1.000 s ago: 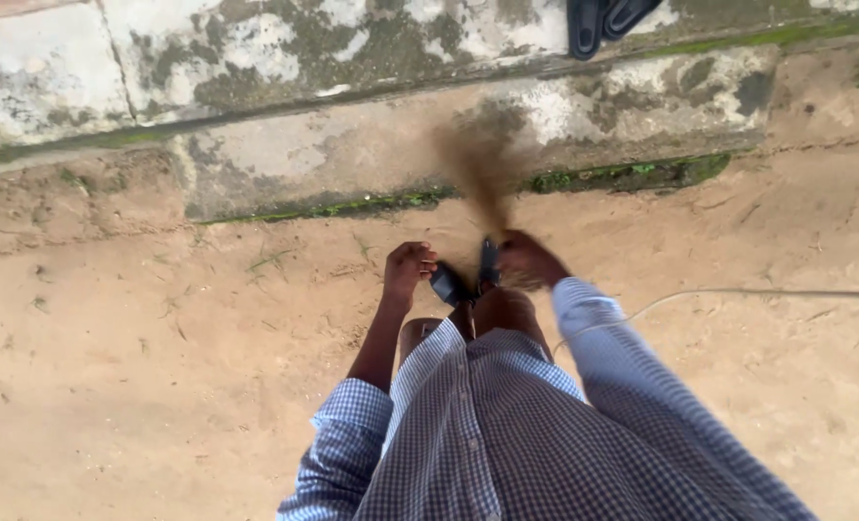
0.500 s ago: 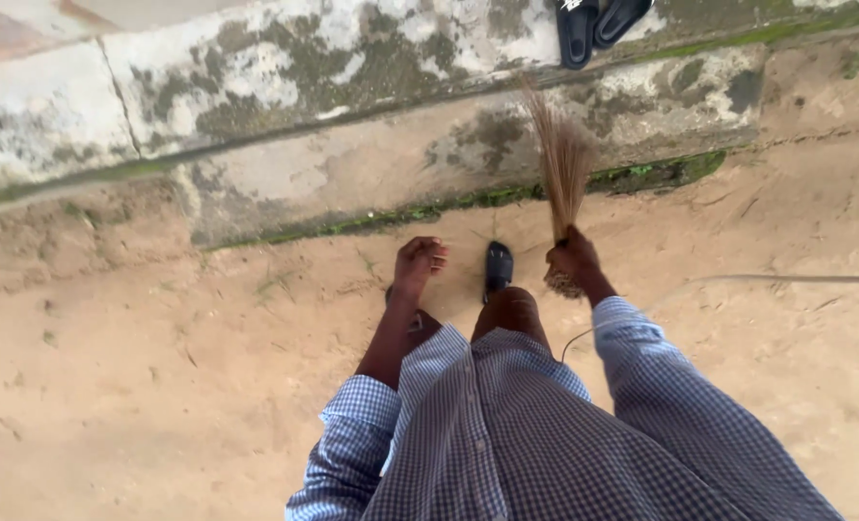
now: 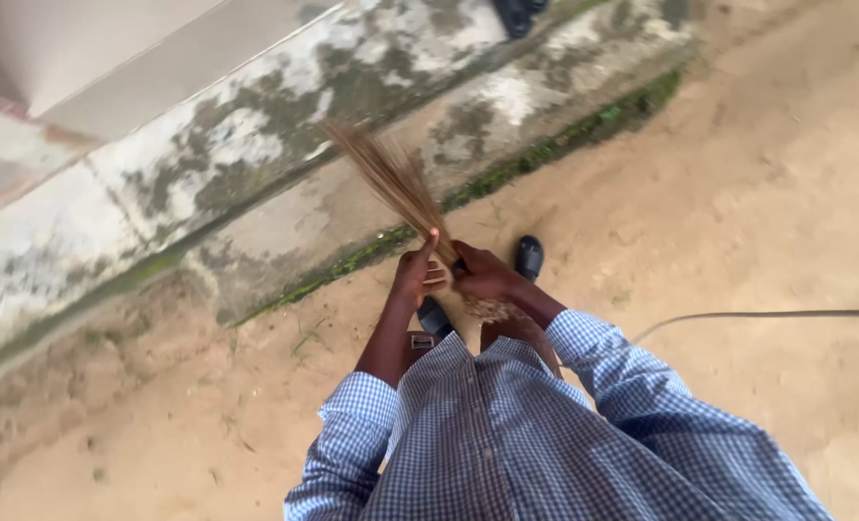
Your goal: Sweeping the ground near the base of a wall with a handheld broom.
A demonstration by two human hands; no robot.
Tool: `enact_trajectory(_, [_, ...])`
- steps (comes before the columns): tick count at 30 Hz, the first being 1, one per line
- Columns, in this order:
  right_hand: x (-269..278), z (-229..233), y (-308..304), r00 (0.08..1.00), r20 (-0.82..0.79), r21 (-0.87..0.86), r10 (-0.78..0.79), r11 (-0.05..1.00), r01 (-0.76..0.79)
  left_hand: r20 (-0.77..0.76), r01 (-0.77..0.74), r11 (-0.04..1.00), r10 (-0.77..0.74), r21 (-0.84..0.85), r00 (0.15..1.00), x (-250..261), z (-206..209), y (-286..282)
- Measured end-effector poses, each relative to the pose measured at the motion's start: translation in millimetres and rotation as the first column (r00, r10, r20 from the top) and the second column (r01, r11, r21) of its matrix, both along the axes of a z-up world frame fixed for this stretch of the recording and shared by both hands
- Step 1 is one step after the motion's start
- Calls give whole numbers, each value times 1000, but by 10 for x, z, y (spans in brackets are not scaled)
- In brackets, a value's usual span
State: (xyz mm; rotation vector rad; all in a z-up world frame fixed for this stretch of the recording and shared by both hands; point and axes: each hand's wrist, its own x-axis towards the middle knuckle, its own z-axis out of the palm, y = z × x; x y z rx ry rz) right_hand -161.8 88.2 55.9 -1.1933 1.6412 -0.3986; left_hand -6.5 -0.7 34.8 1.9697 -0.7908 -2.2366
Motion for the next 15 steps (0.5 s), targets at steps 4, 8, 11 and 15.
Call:
enact_trajectory(4, [170,1316,-28,975,184,146,-126,984,100,-541,-170,984,169,48,824,-56,-743,30])
enact_trajectory(8, [248,1916,197,929,-284,-584,-238,811,29,-794,-160,954,298,252,530,-350,-1051,-46])
enact_trajectory(11, [316,1827,272,775,-544,-622,-322,774,-115,-899,-211,969,205,130,386,-778,-1217,125])
enact_trajectory(15, [270,1525,390,687,-665,-536,-294,828,-165,-920,-366,893,-119,-264,373,-935,-380,345])
